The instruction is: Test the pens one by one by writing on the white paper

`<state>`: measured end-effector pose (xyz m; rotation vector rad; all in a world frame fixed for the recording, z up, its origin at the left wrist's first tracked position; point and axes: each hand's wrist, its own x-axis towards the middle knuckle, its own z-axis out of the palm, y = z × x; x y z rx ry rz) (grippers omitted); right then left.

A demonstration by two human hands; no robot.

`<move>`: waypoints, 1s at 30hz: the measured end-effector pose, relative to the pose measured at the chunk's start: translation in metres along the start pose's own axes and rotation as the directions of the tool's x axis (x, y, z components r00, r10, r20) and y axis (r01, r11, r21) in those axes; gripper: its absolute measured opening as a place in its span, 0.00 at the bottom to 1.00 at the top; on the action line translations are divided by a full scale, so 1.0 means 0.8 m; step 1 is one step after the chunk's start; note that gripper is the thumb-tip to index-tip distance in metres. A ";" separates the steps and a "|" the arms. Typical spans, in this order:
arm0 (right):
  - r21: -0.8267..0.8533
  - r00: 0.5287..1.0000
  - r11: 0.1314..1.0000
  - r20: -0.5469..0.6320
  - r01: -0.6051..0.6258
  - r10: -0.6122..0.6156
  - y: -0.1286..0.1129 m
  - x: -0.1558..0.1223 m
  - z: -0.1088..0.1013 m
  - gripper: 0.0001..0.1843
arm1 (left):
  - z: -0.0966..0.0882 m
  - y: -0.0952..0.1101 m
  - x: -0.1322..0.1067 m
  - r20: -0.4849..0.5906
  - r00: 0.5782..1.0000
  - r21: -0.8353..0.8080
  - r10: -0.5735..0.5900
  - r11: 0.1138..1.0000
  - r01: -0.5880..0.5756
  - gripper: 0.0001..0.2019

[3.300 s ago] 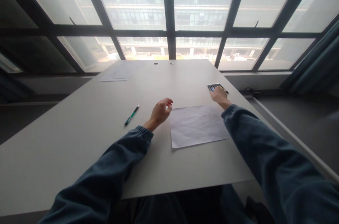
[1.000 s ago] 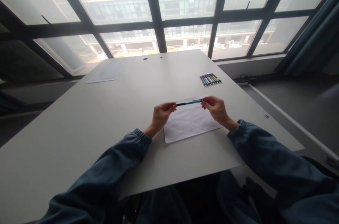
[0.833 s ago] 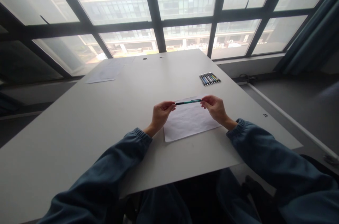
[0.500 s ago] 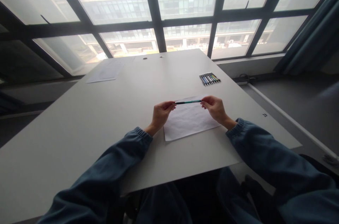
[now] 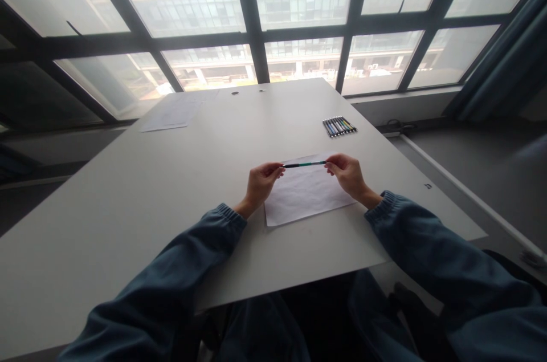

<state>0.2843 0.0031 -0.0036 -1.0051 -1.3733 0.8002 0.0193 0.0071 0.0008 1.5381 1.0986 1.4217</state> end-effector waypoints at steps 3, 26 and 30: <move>0.001 1.000 1.000 -0.003 0.000 0.000 0.000 0.000 0.000 0.14 | 0.000 0.000 0.000 0.001 1.000 0.004 0.000 1.000 0.000 0.19; -0.020 1.000 1.000 0.003 -0.015 0.015 0.005 -0.001 -0.001 0.15 | -0.001 0.003 -0.003 0.021 1.000 0.031 0.016 0.999 -0.017 0.17; -0.031 1.000 0.999 0.005 -0.018 0.019 0.003 -0.002 -0.001 0.15 | -0.001 0.003 -0.003 0.021 1.000 0.022 0.013 1.000 -0.014 0.17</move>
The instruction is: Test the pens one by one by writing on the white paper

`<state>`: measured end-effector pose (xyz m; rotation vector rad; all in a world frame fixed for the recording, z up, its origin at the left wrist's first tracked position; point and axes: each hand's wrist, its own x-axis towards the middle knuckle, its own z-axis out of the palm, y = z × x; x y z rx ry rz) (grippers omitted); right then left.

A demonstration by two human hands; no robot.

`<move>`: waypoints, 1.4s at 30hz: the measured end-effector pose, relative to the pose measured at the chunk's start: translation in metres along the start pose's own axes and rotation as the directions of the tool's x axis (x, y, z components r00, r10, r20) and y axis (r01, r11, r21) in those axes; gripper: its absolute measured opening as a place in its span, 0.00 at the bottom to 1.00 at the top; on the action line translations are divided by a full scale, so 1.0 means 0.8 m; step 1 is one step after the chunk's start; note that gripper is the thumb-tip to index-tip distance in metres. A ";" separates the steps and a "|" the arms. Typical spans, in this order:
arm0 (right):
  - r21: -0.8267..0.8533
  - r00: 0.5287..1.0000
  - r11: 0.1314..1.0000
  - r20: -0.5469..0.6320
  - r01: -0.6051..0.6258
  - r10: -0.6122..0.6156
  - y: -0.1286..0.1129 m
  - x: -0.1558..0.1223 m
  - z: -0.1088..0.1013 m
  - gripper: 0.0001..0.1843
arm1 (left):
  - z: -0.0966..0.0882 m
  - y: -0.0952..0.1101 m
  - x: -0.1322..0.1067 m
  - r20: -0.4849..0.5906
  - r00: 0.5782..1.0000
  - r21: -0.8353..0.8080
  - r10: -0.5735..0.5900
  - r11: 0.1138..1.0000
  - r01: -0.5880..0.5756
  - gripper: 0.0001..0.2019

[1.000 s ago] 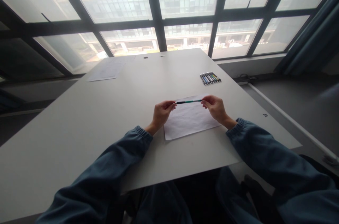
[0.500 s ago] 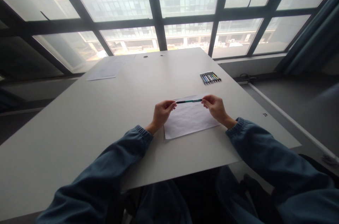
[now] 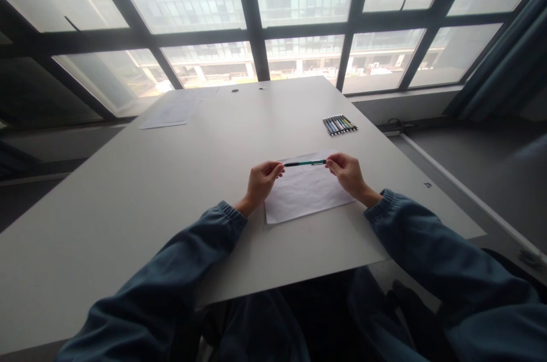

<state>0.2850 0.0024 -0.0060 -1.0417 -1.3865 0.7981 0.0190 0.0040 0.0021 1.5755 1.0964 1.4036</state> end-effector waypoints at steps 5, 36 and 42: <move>0.009 1.000 1.000 0.002 0.004 -0.004 -0.001 0.000 0.001 0.14 | 0.000 0.003 -0.001 0.011 1.000 0.011 0.000 1.000 0.000 0.17; -0.051 0.999 0.998 0.032 0.034 -0.032 -0.003 -0.001 -0.001 0.18 | 0.000 0.006 -0.001 0.048 0.999 0.012 -0.015 1.000 0.015 0.18; -0.059 0.999 0.998 0.034 0.021 -0.019 -0.001 -0.002 -0.001 0.19 | 0.000 0.004 -0.001 0.055 0.998 0.011 -0.017 1.000 0.016 0.18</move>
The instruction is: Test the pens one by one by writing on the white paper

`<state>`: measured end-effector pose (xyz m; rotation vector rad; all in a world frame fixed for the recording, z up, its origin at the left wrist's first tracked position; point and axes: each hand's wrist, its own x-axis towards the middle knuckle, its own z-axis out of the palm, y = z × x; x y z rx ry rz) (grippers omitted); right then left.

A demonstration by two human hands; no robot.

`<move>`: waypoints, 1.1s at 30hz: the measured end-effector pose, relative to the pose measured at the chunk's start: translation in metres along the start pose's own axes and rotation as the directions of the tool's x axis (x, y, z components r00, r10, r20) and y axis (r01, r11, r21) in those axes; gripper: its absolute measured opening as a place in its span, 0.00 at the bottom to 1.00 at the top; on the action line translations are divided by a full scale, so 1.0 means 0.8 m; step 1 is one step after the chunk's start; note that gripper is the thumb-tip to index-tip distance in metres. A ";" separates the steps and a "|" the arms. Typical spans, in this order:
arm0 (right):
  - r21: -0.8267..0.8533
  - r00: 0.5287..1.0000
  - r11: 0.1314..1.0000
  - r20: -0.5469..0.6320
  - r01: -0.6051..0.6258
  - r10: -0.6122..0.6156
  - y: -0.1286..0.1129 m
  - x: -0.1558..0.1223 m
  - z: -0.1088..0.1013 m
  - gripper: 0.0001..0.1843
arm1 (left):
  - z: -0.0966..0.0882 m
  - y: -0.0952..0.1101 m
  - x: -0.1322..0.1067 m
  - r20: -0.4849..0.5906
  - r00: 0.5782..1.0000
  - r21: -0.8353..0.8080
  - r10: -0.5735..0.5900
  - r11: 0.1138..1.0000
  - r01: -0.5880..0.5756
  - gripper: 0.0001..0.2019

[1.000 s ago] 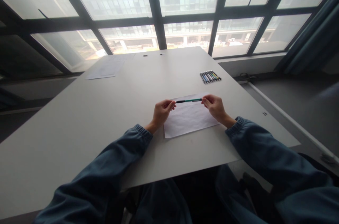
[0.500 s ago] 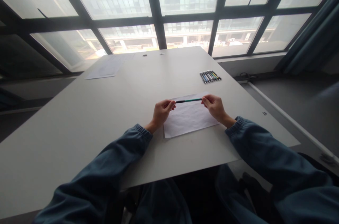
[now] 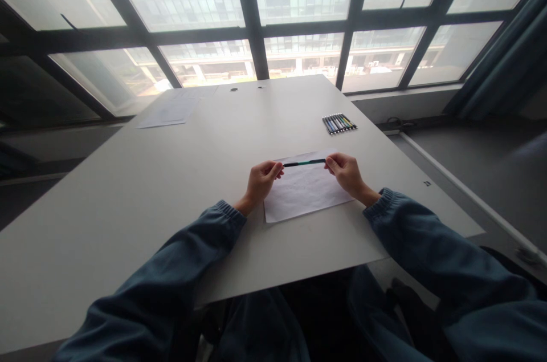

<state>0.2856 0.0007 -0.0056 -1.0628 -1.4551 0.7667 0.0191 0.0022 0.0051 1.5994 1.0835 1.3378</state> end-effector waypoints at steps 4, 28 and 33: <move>0.001 1.000 1.000 0.006 -0.002 0.002 0.000 0.000 0.000 0.19 | 0.000 0.001 0.000 -0.002 1.000 0.003 -0.008 1.000 0.008 0.19; -0.060 0.999 0.998 0.013 0.032 -0.032 -0.011 -0.002 0.001 0.22 | 0.000 0.003 -0.001 0.008 1.000 0.039 -0.008 0.999 0.007 0.21; -0.068 0.999 0.997 0.015 0.040 -0.039 -0.010 -0.001 0.001 0.22 | 0.000 0.004 -0.001 0.011 1.000 0.039 -0.016 0.999 0.015 0.21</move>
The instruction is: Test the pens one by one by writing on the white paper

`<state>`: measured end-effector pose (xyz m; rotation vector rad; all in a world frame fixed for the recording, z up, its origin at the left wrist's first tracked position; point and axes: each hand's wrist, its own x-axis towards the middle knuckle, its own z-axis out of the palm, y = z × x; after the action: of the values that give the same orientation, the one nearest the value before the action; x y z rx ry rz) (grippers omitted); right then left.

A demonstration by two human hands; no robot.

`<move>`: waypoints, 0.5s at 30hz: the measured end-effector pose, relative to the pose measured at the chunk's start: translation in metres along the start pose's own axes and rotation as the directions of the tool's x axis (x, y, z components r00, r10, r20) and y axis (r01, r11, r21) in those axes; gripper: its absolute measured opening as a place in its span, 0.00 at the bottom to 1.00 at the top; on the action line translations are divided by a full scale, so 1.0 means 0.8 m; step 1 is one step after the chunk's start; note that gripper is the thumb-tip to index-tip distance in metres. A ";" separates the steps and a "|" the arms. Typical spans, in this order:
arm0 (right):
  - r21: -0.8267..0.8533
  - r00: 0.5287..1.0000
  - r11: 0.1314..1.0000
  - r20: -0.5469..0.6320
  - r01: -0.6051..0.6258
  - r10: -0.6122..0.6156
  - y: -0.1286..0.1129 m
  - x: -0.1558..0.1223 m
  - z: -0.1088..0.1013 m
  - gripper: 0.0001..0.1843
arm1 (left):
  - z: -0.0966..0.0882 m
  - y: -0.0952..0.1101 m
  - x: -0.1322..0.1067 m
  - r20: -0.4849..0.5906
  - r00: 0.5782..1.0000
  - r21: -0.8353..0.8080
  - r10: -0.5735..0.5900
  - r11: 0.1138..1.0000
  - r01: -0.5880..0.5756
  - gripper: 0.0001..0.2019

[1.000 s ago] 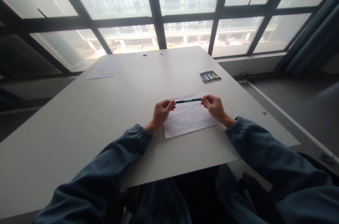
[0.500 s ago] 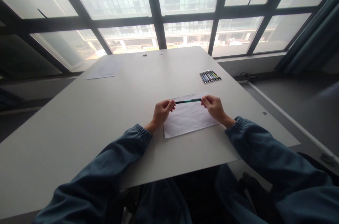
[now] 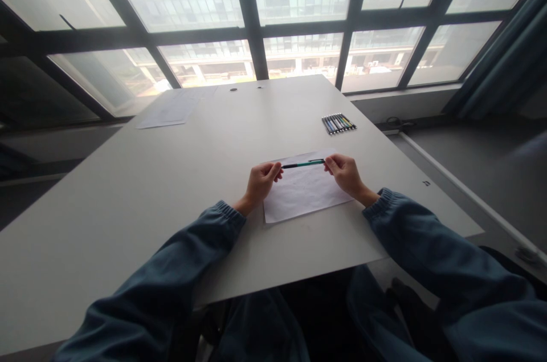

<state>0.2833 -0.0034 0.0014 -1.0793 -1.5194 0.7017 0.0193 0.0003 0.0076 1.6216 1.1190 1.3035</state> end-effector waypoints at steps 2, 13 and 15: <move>-0.002 1.000 1.000 -0.001 0.000 0.000 0.001 0.000 0.000 0.23 | 0.000 0.000 0.000 0.001 1.000 0.001 0.000 1.000 0.000 0.22; -0.003 1.000 1.000 0.003 -0.022 0.022 -0.002 -0.001 0.000 0.25 | 0.000 0.000 0.001 0.001 1.000 0.012 0.008 1.000 -0.008 0.24; -0.009 1.000 1.000 0.004 -0.025 0.025 -0.001 -0.001 0.001 0.25 | 0.000 0.001 0.000 0.003 1.000 0.016 0.010 1.000 -0.010 0.24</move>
<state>0.2825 -0.0047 0.0019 -1.1055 -1.5162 0.7150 0.0195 0.0005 0.0081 1.6424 1.1241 1.3009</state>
